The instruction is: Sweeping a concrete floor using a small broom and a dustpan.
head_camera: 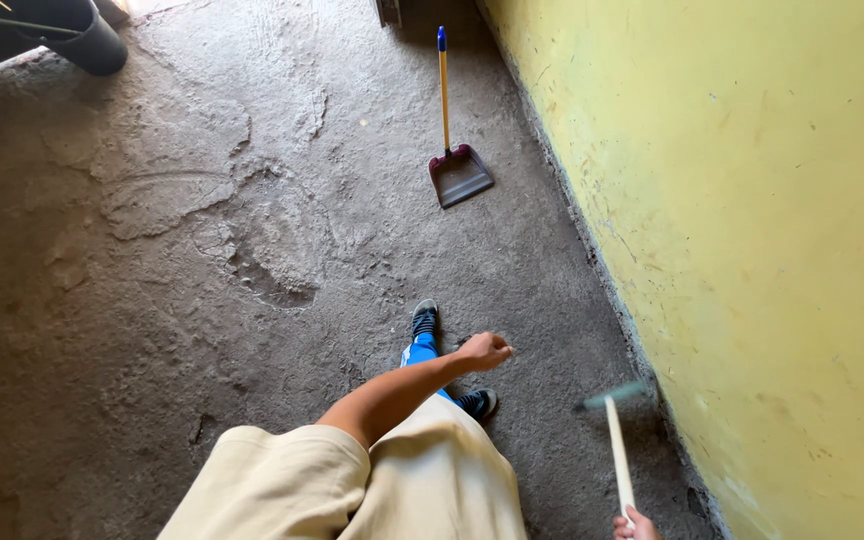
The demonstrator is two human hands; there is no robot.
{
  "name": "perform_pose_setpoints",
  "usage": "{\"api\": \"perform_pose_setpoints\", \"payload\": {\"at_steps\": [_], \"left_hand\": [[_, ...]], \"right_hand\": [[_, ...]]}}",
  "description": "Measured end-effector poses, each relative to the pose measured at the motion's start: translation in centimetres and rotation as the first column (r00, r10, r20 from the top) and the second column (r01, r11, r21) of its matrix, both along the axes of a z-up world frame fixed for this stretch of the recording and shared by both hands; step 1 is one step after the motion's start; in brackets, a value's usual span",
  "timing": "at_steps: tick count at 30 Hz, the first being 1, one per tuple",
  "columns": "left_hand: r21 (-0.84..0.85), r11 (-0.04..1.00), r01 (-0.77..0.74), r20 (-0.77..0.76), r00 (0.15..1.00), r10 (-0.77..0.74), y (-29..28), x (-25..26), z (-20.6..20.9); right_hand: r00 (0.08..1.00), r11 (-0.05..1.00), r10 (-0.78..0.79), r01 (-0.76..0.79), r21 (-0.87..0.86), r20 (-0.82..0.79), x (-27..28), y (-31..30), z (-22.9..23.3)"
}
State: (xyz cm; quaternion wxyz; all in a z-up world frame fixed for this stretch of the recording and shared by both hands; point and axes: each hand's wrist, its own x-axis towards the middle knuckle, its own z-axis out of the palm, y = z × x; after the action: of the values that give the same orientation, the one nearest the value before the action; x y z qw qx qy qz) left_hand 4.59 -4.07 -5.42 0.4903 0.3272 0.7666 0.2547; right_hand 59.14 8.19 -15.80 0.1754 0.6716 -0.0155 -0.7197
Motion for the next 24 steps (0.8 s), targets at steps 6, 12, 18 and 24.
{"api": "perform_pose_setpoints", "payload": {"at_steps": [6, 12, 18, 24], "left_hand": [[-0.002, 1.0, 0.031, 0.021, 0.999, -0.031, -0.3, 0.0, -0.2], [-0.011, 1.0, 0.02, -0.025, 0.999, -0.02, -0.9, -0.6, -0.8], [-0.007, 1.0, 0.011, -0.034, 0.999, -0.011, -0.8, -1.4, -1.6], [0.044, 0.999, -0.022, -0.056, 0.998, 0.025, -0.2, -1.8, -3.1]], "right_hand": [[0.99, 0.953, -0.133, 0.113, 0.282, 0.054, -0.3, 1.0, 0.2], [0.998, 0.822, -0.014, -0.025, 0.569, 0.064, -8.8, -0.6, -2.9], [1.0, 0.846, -0.008, 0.011, 0.533, -0.008, -17.9, -3.2, 4.4], [0.995, 0.828, -0.054, 0.091, 0.553, -0.084, -15.0, -2.7, 3.0]]}}
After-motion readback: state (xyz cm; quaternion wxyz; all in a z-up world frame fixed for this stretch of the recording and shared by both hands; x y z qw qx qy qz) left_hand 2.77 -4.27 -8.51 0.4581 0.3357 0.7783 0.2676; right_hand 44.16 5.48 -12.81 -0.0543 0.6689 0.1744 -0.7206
